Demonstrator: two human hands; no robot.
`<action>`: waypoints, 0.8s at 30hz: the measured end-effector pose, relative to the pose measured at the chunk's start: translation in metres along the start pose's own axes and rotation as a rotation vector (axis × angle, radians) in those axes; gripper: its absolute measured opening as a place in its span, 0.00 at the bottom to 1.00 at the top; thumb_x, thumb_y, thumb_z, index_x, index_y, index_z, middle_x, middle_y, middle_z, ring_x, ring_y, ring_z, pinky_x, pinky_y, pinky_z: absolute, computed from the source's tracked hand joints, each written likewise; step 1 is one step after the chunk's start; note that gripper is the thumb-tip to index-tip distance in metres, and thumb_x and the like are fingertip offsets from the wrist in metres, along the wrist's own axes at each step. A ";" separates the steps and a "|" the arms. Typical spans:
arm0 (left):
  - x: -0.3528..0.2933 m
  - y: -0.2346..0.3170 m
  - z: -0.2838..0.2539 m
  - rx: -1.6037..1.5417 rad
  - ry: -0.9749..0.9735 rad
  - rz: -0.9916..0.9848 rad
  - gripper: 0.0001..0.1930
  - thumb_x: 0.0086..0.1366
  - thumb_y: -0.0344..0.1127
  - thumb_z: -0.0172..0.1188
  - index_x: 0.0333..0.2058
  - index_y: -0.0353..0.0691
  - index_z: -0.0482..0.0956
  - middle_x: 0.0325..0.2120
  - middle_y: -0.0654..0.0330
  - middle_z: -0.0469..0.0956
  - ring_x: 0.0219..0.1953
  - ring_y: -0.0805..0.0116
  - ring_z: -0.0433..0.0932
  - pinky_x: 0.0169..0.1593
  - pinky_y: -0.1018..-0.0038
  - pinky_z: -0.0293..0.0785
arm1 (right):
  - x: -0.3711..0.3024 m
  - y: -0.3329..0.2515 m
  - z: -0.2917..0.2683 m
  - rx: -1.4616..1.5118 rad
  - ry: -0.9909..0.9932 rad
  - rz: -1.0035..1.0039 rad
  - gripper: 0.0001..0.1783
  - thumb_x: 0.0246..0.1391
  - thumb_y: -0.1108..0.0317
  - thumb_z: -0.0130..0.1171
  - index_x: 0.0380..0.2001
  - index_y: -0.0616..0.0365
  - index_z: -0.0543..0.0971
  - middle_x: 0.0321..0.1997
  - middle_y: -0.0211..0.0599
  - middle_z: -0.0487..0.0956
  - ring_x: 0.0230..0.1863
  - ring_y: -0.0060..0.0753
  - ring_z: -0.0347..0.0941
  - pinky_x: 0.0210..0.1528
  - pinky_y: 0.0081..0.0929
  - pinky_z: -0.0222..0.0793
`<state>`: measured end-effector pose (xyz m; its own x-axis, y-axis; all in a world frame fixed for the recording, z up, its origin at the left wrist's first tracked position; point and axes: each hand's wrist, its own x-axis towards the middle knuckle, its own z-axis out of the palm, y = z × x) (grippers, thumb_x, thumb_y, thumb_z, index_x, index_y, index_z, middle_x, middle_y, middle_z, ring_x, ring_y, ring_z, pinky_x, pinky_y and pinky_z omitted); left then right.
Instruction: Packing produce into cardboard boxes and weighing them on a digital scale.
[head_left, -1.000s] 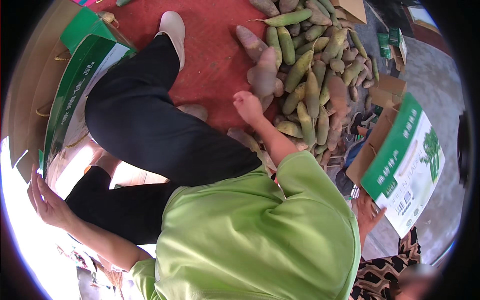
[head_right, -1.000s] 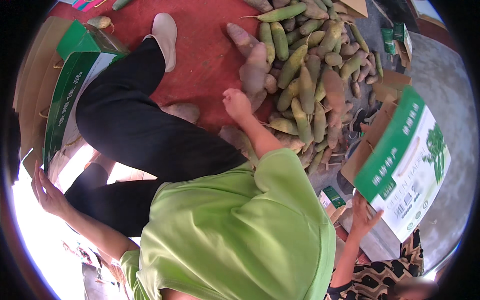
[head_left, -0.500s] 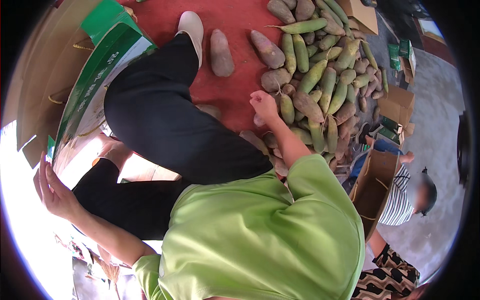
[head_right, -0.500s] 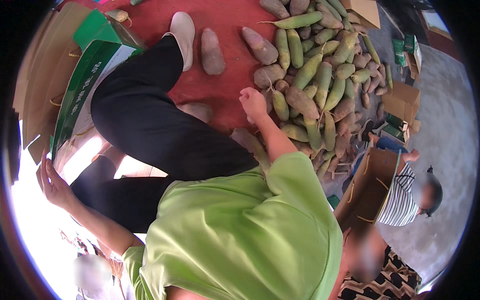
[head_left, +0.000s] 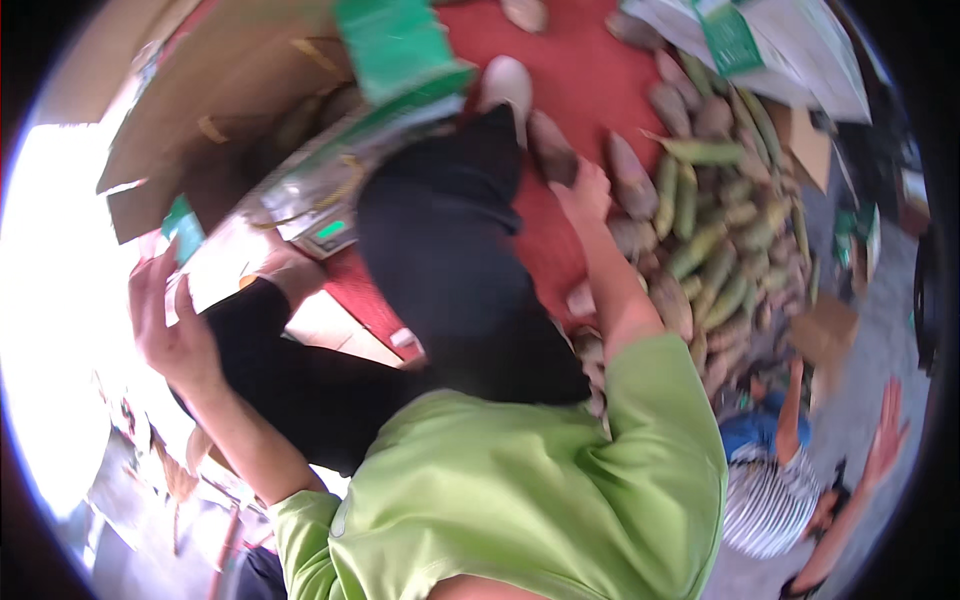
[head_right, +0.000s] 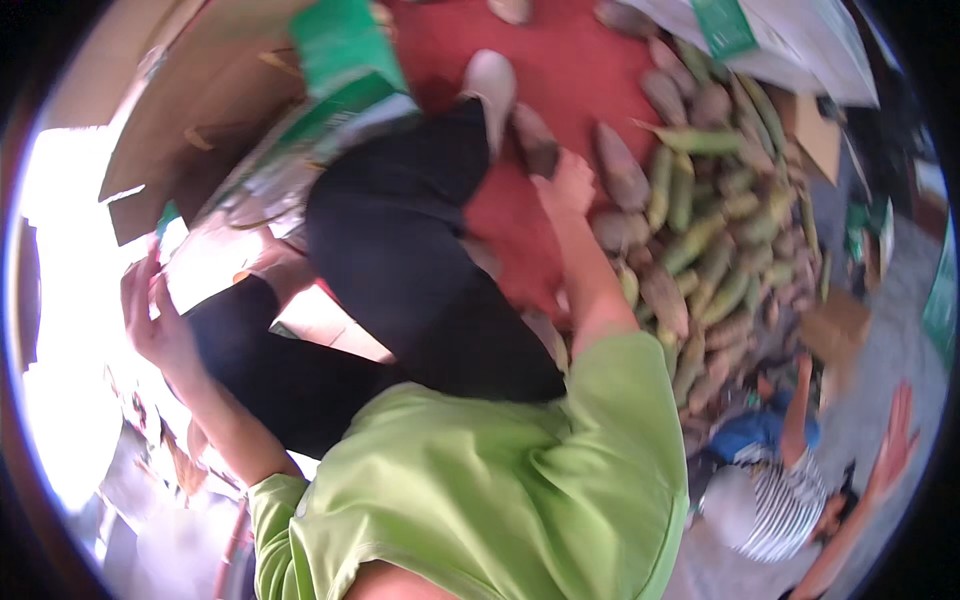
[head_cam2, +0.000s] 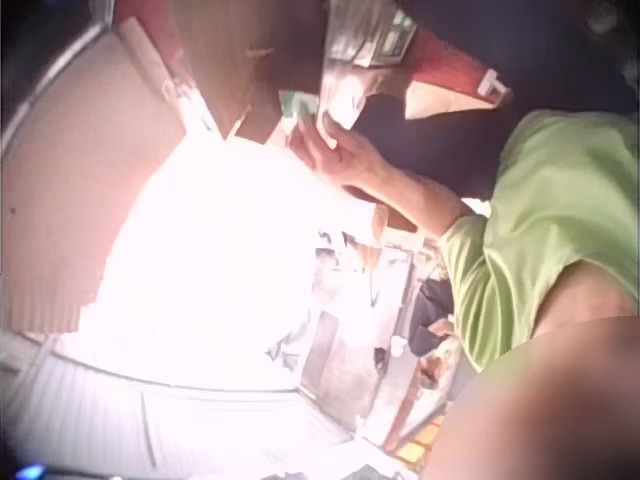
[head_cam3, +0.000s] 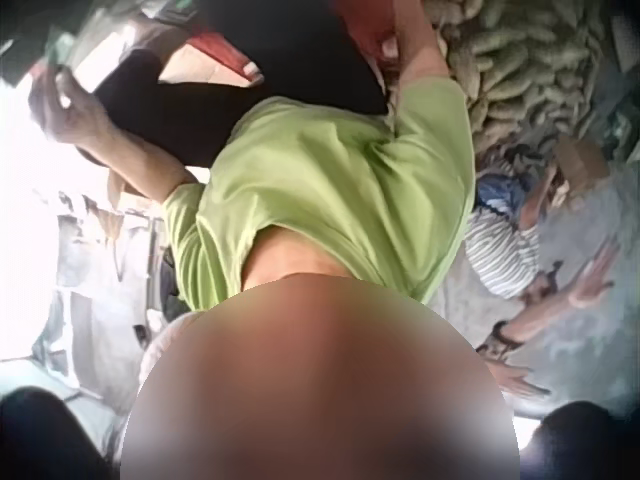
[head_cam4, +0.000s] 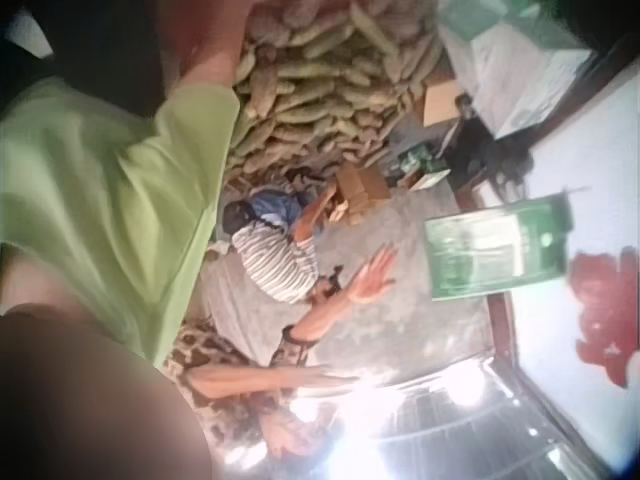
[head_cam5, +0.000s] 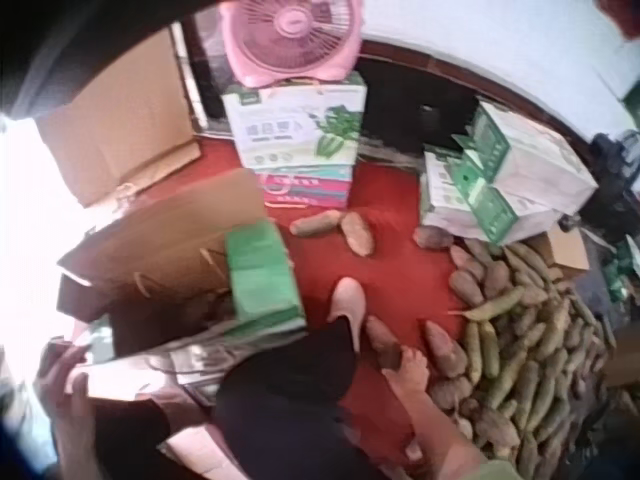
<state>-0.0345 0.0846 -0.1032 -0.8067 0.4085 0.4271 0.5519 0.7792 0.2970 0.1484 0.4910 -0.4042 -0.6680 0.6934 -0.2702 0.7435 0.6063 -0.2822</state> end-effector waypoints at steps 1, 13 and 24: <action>0.003 0.008 -0.003 -0.010 -0.023 -0.023 0.12 0.58 0.28 0.59 0.40 0.32 0.81 0.32 0.53 0.78 0.40 0.58 0.76 0.54 0.62 0.68 | 0.010 -0.008 -0.001 -0.059 -0.054 0.033 0.42 0.38 0.54 0.70 0.58 0.50 0.66 0.58 0.42 0.68 0.60 0.50 0.61 0.59 0.44 0.63; 0.017 0.014 -0.016 -0.001 -0.108 0.133 0.23 0.47 0.55 0.63 0.27 0.36 0.82 0.16 0.65 0.69 0.25 0.66 0.75 0.43 0.61 0.75 | 0.055 -0.022 0.022 -0.286 -0.189 0.216 0.45 0.36 0.52 0.71 0.59 0.45 0.62 0.61 0.36 0.66 0.62 0.43 0.61 0.55 0.54 0.65; 0.017 0.009 -0.018 -0.092 -0.086 0.163 0.18 0.45 0.47 0.65 0.26 0.37 0.79 0.19 0.62 0.65 0.24 0.62 0.72 0.32 0.67 0.71 | 0.063 -0.022 -0.034 0.578 -0.290 0.102 0.37 0.35 0.64 0.72 0.50 0.63 0.70 0.45 0.40 0.76 0.43 0.41 0.75 0.49 0.33 0.70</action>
<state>-0.0393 0.0899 -0.0778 -0.7180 0.5680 0.4024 0.6905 0.6542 0.3087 0.0914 0.5342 -0.3840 -0.6367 0.5543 -0.5360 0.7205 0.1801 -0.6697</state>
